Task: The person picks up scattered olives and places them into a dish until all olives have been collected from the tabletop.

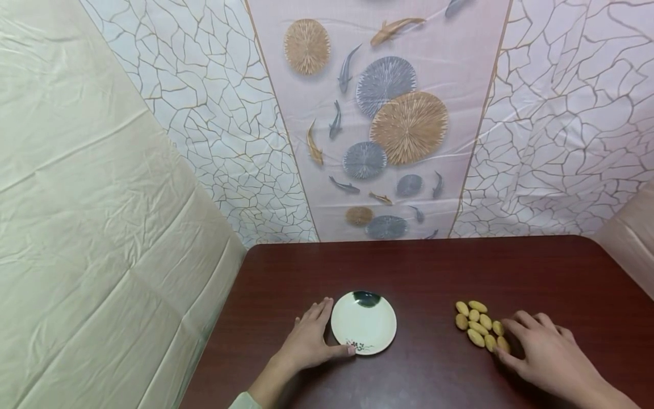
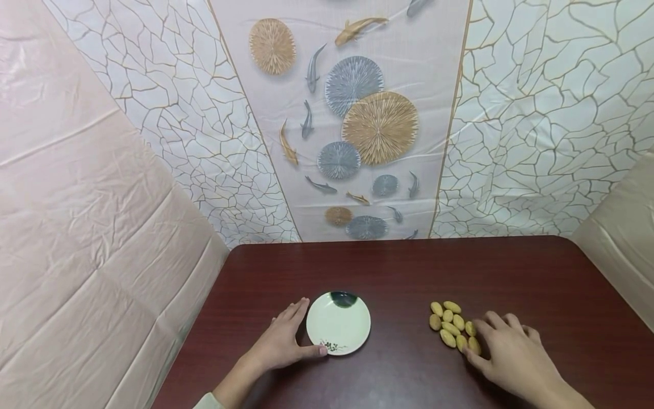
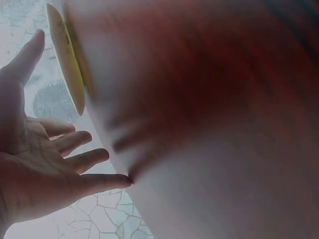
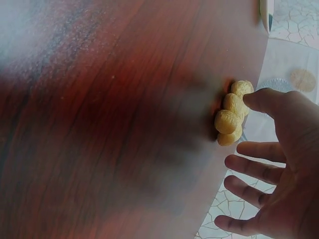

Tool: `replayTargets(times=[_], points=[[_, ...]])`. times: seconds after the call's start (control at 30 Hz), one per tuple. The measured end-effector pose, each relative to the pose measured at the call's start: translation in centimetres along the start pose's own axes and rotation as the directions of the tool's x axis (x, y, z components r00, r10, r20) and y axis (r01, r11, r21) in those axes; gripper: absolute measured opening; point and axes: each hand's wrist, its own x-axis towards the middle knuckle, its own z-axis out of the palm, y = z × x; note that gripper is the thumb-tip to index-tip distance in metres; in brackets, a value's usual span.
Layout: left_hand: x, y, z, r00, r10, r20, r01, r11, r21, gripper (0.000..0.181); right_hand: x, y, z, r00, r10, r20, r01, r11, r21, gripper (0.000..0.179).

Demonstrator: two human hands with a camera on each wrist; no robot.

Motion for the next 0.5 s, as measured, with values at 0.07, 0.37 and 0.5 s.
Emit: replayTargets(times=[0.07, 0.37, 0.5], points=[[0.04, 0.12, -0.01, 1.000, 0.003, -0.001, -0.003, 1.000, 0.005, 0.125, 0.03, -0.02, 0.10, 1.000, 0.001, 0.028, -0.001, 1.000, -0.005, 0.058], [0.23, 0.64, -0.01, 1.000, -0.012, 0.012, 0.011, 1.000, 0.020, 0.126, -0.20, 0.25, 0.56, 1.000, -0.014, 0.005, 0.014, 1.000, -0.014, 0.048], [0.34, 0.65, 0.11, 1.000, -0.011, 0.015, 0.011, 0.999, 0.041, 0.126, -0.31, 0.31, 0.68, 1.000, -0.023, -0.011, 0.023, 1.000, -0.013, 0.037]])
